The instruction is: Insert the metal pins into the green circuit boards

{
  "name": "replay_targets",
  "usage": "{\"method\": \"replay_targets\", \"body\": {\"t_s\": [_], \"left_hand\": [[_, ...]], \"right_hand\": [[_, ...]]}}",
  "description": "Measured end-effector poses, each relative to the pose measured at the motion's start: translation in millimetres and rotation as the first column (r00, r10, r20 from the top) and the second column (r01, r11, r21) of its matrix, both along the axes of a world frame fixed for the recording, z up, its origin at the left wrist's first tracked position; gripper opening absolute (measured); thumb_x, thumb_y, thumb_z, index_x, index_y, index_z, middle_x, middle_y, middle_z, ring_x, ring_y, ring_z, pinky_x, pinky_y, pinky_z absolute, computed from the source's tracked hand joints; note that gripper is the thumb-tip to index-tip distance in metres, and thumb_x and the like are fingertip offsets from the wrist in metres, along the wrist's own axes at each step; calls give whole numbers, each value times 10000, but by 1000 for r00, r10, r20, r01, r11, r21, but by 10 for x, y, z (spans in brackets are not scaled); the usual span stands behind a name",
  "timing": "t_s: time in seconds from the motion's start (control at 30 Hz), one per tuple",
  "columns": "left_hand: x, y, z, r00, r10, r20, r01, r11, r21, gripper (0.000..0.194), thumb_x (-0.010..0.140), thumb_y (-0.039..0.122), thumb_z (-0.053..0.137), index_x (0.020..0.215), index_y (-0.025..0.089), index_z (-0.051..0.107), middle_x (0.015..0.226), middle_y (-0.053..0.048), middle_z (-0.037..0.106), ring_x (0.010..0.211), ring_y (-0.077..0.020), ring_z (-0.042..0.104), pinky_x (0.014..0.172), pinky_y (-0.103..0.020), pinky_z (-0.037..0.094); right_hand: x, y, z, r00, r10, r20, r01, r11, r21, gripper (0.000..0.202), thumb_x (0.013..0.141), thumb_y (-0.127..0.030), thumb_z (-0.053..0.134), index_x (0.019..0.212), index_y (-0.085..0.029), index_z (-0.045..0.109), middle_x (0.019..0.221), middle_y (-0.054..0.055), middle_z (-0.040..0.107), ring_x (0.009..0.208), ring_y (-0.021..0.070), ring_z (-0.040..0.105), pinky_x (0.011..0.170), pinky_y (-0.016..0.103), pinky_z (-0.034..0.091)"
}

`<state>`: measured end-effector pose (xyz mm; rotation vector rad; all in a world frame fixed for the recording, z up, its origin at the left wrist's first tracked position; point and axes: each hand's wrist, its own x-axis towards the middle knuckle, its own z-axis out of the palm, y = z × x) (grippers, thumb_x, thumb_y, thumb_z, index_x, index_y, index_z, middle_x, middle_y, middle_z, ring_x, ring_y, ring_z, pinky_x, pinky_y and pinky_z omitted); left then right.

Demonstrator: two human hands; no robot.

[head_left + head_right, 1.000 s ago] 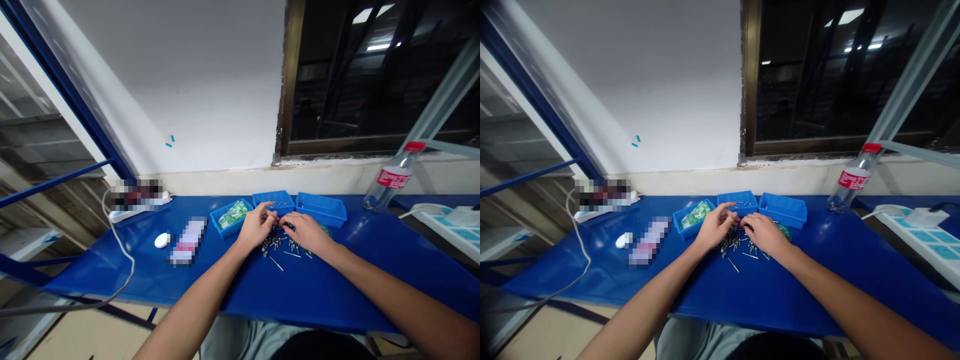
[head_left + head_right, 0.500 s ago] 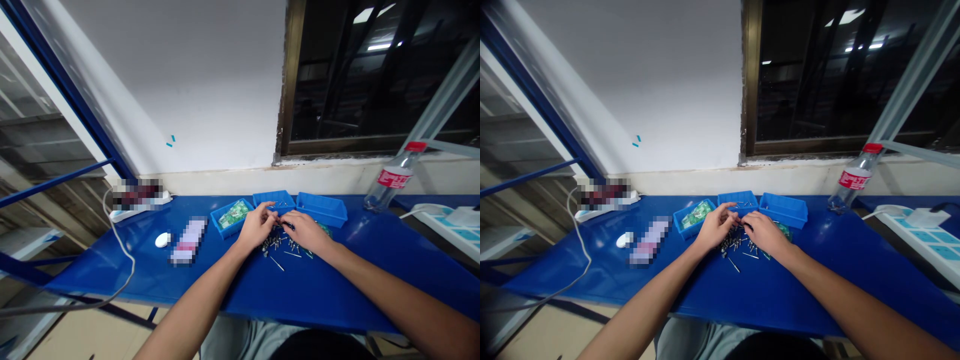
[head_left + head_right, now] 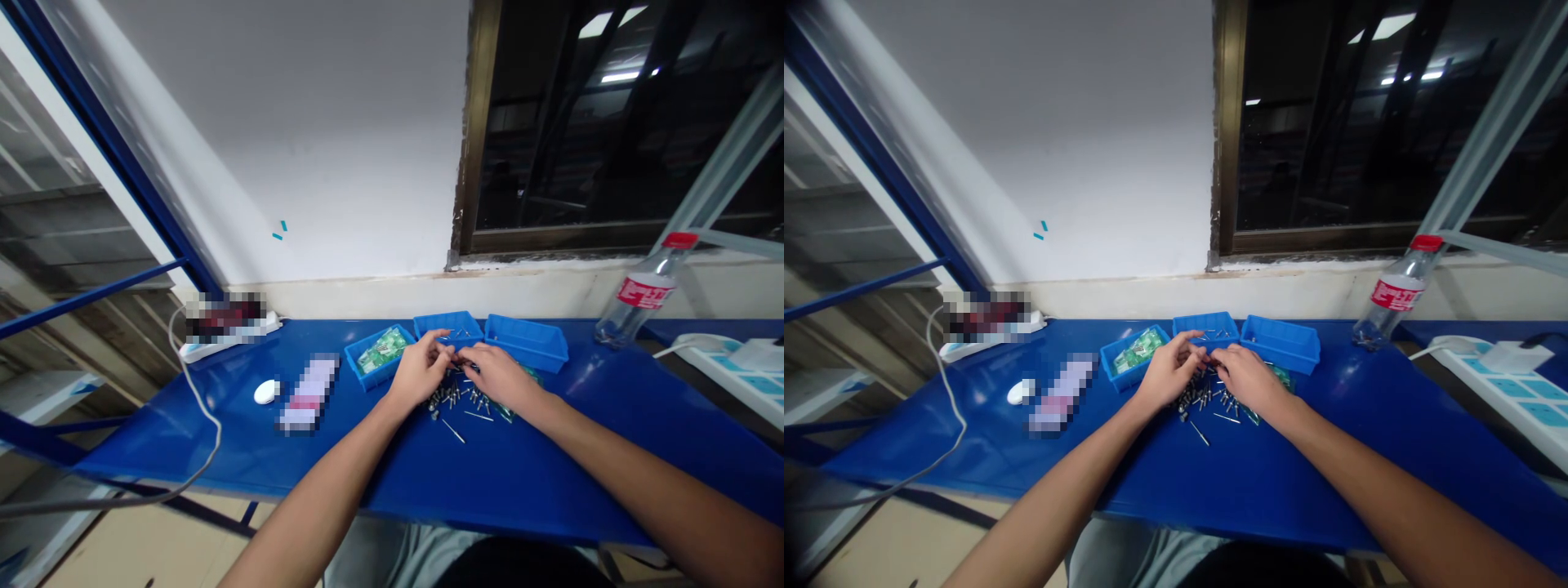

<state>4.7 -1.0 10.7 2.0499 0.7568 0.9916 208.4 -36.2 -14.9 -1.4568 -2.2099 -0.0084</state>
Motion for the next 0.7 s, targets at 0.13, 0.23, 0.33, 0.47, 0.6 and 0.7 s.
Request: {"method": "replay_targets", "body": {"t_s": [0.13,0.23,0.33,0.47,0.6,0.7], "left_hand": [[-5,-2,-5,1000,4,-3,-4,1000,8,391,1009,355,544,1365,197,572,953,-59,765,854,-196,739,790,-298,590],[-7,3,-12,1000,0,-8,0,1000,18,390,1004,325,542,1369,194,569,969,-61,766,859,-192,740,780,-294,593],[0,5,-20,1000,-6,-17,7,999,33,392,981,277,563,1363,189,579,984,-61,771,865,-185,743,762,-285,597],[26,-6,-27,998,-35,-46,37,999,27,433,904,197,644,1335,173,612,1035,-73,789,885,-190,758,775,-293,611],[44,-36,-7,995,-82,-57,82,997,-4,398,885,204,693,1281,170,669,1069,-88,800,917,-217,777,808,-315,622],[41,-63,24,994,-96,-54,97,995,22,276,953,238,625,1208,194,721,1088,-68,800,988,-226,772,867,-325,611]], "right_hand": [[-5,-4,18,999,39,-28,-38,999,7,204,920,-92,565,1017,-210,701,992,83,738,979,260,685,853,370,525],[-18,-38,48,990,58,-132,-50,997,63,217,931,-108,543,1056,-219,681,1039,80,730,980,250,688,872,385,541],[-42,-94,103,955,45,-293,-10,993,122,202,932,-151,550,1079,-230,663,1046,71,709,891,227,697,840,379,567],[-74,-169,180,862,32,-506,48,988,145,116,927,-224,599,1034,-239,641,1009,63,685,865,223,706,822,374,592],[-86,-223,236,835,51,-548,39,988,151,66,934,-256,615,970,-247,670,972,58,692,859,226,694,800,374,584],[-83,-242,253,845,53,-531,33,988,152,71,937,-256,612,940,-245,682,936,47,707,842,224,686,791,374,568]]}}
